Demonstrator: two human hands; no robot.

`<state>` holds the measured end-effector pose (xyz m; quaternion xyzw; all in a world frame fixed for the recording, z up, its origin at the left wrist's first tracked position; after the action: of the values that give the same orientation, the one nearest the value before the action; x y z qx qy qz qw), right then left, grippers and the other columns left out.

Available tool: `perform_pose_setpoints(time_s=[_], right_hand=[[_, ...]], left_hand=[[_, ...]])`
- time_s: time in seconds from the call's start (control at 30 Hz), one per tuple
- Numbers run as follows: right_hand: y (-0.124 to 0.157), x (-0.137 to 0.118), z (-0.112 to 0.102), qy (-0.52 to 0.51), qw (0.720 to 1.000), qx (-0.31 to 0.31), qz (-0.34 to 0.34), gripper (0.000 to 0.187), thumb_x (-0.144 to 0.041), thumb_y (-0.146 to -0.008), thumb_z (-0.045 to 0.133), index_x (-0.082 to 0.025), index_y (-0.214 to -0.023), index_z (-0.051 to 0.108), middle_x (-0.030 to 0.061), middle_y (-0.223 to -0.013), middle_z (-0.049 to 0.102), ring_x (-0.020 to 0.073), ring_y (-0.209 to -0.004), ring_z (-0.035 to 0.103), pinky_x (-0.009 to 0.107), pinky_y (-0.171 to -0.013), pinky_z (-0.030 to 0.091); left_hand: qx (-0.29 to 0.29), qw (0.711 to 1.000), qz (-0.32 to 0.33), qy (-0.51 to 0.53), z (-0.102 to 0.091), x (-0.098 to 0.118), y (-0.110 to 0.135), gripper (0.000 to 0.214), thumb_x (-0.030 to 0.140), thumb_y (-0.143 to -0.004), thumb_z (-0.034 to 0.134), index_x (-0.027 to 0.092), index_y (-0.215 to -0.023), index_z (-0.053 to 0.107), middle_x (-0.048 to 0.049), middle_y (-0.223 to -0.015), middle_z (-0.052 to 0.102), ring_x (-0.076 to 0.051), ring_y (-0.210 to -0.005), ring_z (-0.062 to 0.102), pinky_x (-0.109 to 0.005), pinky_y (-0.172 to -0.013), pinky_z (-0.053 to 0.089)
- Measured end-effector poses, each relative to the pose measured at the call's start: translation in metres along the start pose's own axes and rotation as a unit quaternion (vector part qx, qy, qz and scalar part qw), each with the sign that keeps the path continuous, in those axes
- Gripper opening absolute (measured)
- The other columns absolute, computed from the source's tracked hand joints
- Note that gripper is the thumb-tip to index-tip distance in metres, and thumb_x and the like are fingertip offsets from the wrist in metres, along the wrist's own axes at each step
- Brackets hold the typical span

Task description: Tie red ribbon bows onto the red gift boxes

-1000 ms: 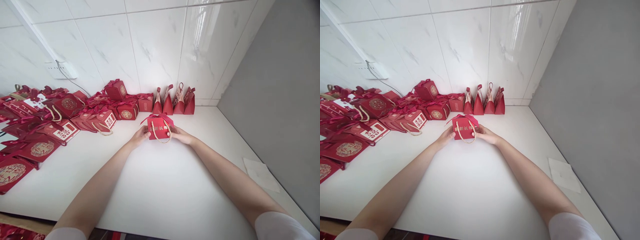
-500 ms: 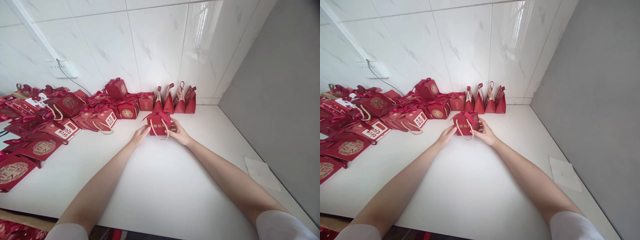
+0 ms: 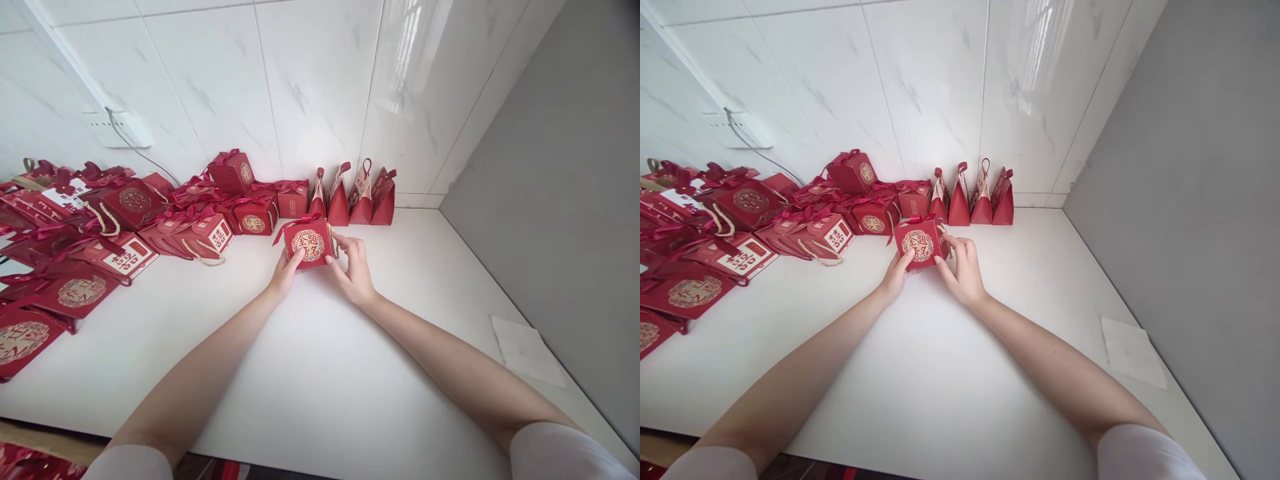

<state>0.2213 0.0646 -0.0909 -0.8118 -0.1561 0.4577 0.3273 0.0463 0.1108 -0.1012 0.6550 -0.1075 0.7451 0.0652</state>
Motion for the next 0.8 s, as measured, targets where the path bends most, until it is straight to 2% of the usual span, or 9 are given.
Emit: perform_pose_setpoints(time_s=[0.07, 0.13, 0.2, 0.23, 0.33, 0.43, 0.5, 0.63, 0.8], right_hand=[[0.000, 0.005, 0.000, -0.037, 0.999, 0.017, 0.021, 0.053, -0.046, -0.093, 0.055, -0.027, -0.140, 0.041, 0.0126, -0.132, 0.046, 0.0282, -0.128, 0.043, 0.052, -0.109, 0.037], [-0.001, 0.013, 0.000, -0.085, 0.995, 0.007, 0.058, 0.063, -0.049, -0.091, 0.058, -0.029, -0.145, 0.033, 0.0122, -0.148, 0.034, 0.0284, -0.140, 0.032, 0.051, -0.115, 0.029], [-0.002, 0.026, 0.004, -0.165, 0.979, -0.041, 0.109, 0.078, -0.054, -0.090, 0.058, -0.030, -0.151, 0.017, 0.0106, -0.159, 0.020, 0.0271, -0.146, 0.025, 0.050, -0.118, 0.024], [-0.002, 0.032, 0.006, -0.212, 0.964, -0.079, 0.136, 0.085, -0.057, -0.089, 0.056, -0.031, -0.154, 0.008, 0.0106, -0.161, 0.018, 0.0264, -0.146, 0.026, 0.050, -0.119, 0.024], [-0.002, 0.045, 0.013, -0.315, 0.914, -0.186, 0.176, 0.096, -0.061, -0.089, 0.054, -0.029, -0.155, -0.008, 0.0119, -0.157, 0.029, 0.0240, -0.143, 0.035, 0.049, -0.119, 0.025], [-0.003, 0.049, 0.012, -0.324, 0.907, -0.209, 0.173, 0.096, -0.060, -0.088, 0.056, -0.029, -0.156, -0.005, 0.0092, -0.156, 0.034, 0.0240, -0.143, 0.034, 0.049, -0.119, 0.024], [-0.003, 0.048, 0.010, -0.315, 0.911, -0.204, 0.171, 0.092, -0.060, -0.089, 0.055, -0.031, -0.156, 0.001, 0.0071, -0.156, 0.034, 0.0256, -0.143, 0.034, 0.050, -0.117, 0.029], [-0.004, 0.045, 0.007, -0.292, 0.918, -0.199, 0.181, 0.083, -0.063, -0.090, 0.049, -0.030, -0.156, 0.011, 0.0079, -0.148, 0.044, 0.0303, -0.131, 0.047, 0.051, -0.104, 0.044], [-0.005, 0.048, 0.007, -0.259, 0.926, -0.202, 0.186, 0.085, -0.068, -0.090, 0.042, -0.029, -0.157, 0.006, 0.0086, -0.136, 0.053, 0.0298, -0.115, 0.058, 0.050, -0.092, 0.052]], left_hand=[[-0.003, 1.000, 0.001, 0.002, -0.001, 0.000, 0.000, 0.063, 0.054, -0.084, 0.063, 0.025, -0.137, 0.046, -0.0109, -0.138, 0.057, -0.034, -0.124, 0.056, -0.051, -0.097, 0.051], [-0.013, 1.000, 0.007, 0.006, 0.001, 0.000, 0.001, 0.062, 0.053, -0.084, 0.063, 0.023, -0.136, 0.046, -0.0111, -0.138, 0.058, -0.033, -0.125, 0.056, -0.050, -0.099, 0.050], [-0.020, 1.000, 0.011, 0.009, 0.003, 0.000, 0.002, 0.062, 0.052, -0.084, 0.063, 0.022, -0.136, 0.047, -0.0118, -0.138, 0.058, -0.034, -0.125, 0.055, -0.050, -0.100, 0.048], [-0.020, 1.000, 0.015, 0.008, 0.003, 0.000, 0.002, 0.062, 0.052, -0.084, 0.063, 0.021, -0.135, 0.047, -0.0121, -0.138, 0.057, -0.033, -0.126, 0.055, -0.050, -0.102, 0.047], [-0.021, 0.999, 0.032, -0.006, 0.003, 0.000, 0.002, 0.060, 0.050, -0.085, 0.063, 0.020, -0.135, 0.048, -0.0119, -0.139, 0.057, -0.032, -0.130, 0.051, -0.049, -0.108, 0.042], [-0.020, 0.999, 0.035, -0.020, 0.000, -0.002, 0.002, 0.060, 0.051, -0.086, 0.061, 0.020, -0.136, 0.048, -0.0113, -0.139, 0.057, -0.031, -0.131, 0.049, -0.047, -0.109, 0.040], [-0.026, 0.999, 0.028, -0.019, -0.002, -0.004, 0.001, 0.061, 0.051, -0.086, 0.060, 0.021, -0.137, 0.045, -0.0109, -0.140, 0.055, -0.032, -0.129, 0.051, -0.047, -0.104, 0.044], [-0.052, 0.998, 0.025, 0.006, -0.006, -0.006, -0.001, 0.059, 0.056, -0.088, 0.052, 0.024, -0.137, 0.044, -0.0100, -0.144, 0.050, -0.032, -0.124, 0.053, -0.042, -0.087, 0.053], [-0.063, 0.998, 0.024, 0.014, -0.009, -0.008, -0.003, 0.057, 0.057, -0.087, 0.052, 0.026, -0.135, 0.046, -0.0083, -0.146, 0.050, -0.029, -0.123, 0.054, -0.036, -0.081, 0.053]])
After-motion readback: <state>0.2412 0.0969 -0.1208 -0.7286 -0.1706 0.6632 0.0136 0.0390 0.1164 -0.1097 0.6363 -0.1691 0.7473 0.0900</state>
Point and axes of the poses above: each hand's wrist, its own y-axis away from the middle knuckle, its own z-axis out of the palm, x = y × z, the point moved 3 cm from there along -y, towards the middle knuckle
